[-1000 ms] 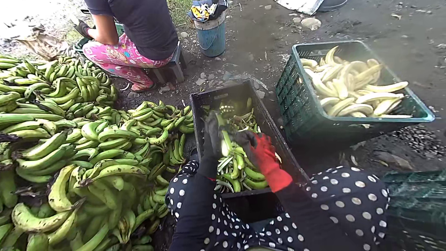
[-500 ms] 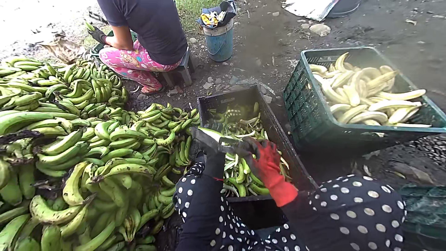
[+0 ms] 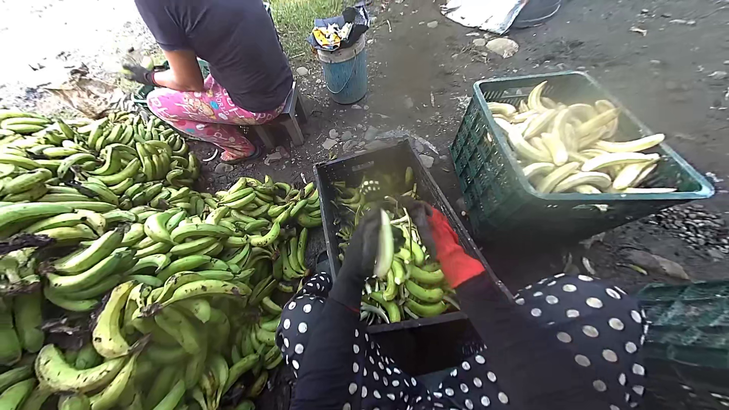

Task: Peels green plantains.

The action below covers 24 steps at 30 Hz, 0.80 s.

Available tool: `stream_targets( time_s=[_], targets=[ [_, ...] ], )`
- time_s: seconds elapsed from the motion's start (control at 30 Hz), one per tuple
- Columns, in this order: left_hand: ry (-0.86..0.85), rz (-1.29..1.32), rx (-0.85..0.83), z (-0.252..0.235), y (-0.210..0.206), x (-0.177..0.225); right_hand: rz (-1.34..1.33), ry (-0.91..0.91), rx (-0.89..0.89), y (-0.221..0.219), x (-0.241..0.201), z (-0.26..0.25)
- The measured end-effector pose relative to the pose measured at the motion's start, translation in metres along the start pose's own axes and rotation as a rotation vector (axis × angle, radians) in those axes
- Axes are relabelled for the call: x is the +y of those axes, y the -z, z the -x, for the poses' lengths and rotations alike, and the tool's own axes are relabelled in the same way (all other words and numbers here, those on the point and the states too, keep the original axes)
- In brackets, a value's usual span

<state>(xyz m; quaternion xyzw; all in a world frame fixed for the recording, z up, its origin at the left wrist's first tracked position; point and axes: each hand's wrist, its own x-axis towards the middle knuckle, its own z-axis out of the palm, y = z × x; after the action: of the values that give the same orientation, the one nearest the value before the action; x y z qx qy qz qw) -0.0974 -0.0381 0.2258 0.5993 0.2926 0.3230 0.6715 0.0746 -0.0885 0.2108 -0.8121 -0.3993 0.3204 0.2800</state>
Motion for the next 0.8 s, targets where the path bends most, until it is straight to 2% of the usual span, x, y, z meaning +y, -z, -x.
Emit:
stream_targets(
  time_s=[0.1, 0.17, 0.23, 0.3, 0.4, 0.5, 0.57, 0.63, 0.73, 0.8],
  targets=[
    [-0.001, 0.306, 0.262, -0.01, 0.008, 0.001, 0.069, 0.097, 0.016, -0.005, -0.005, 0.03],
    [0.021, 0.358, 0.437, -0.005, 0.012, -0.004, 0.168, 0.231, 0.055, -0.016, -0.001, 0.054],
    [0.024, 0.372, 0.517, 0.003, 0.015, -0.014, 0.223, 0.349, 0.171, -0.027, 0.007, 0.065],
    [0.034, 0.339, 0.57, -0.005, 0.011, -0.011, 0.22, 0.313, 0.185, -0.026, 0.004, 0.067],
    [0.032, 0.021, 0.473, -0.005, 0.006, -0.003, 0.166, 0.097, 0.002, -0.01, -0.011, 0.053],
    [-0.003, -0.388, 0.233, 0.006, 0.01, 0.003, 0.041, -0.001, -0.083, -0.009, -0.011, 0.03],
    [-0.024, -0.451, 0.098, 0.007, 0.005, 0.007, -0.047, -0.034, -0.087, -0.01, -0.004, 0.017],
    [0.02, -0.293, 0.055, 0.006, -0.003, 0.011, -0.094, -0.012, -0.048, -0.01, 0.005, 0.01],
    [0.037, 0.229, 0.182, -0.007, 0.002, 0.006, -0.009, 0.068, 0.002, -0.007, 0.005, 0.022],
    [0.002, 0.333, 0.242, -0.006, 0.013, 0.0, 0.089, 0.2, 0.028, -0.01, 0.008, 0.043]
  ],
)
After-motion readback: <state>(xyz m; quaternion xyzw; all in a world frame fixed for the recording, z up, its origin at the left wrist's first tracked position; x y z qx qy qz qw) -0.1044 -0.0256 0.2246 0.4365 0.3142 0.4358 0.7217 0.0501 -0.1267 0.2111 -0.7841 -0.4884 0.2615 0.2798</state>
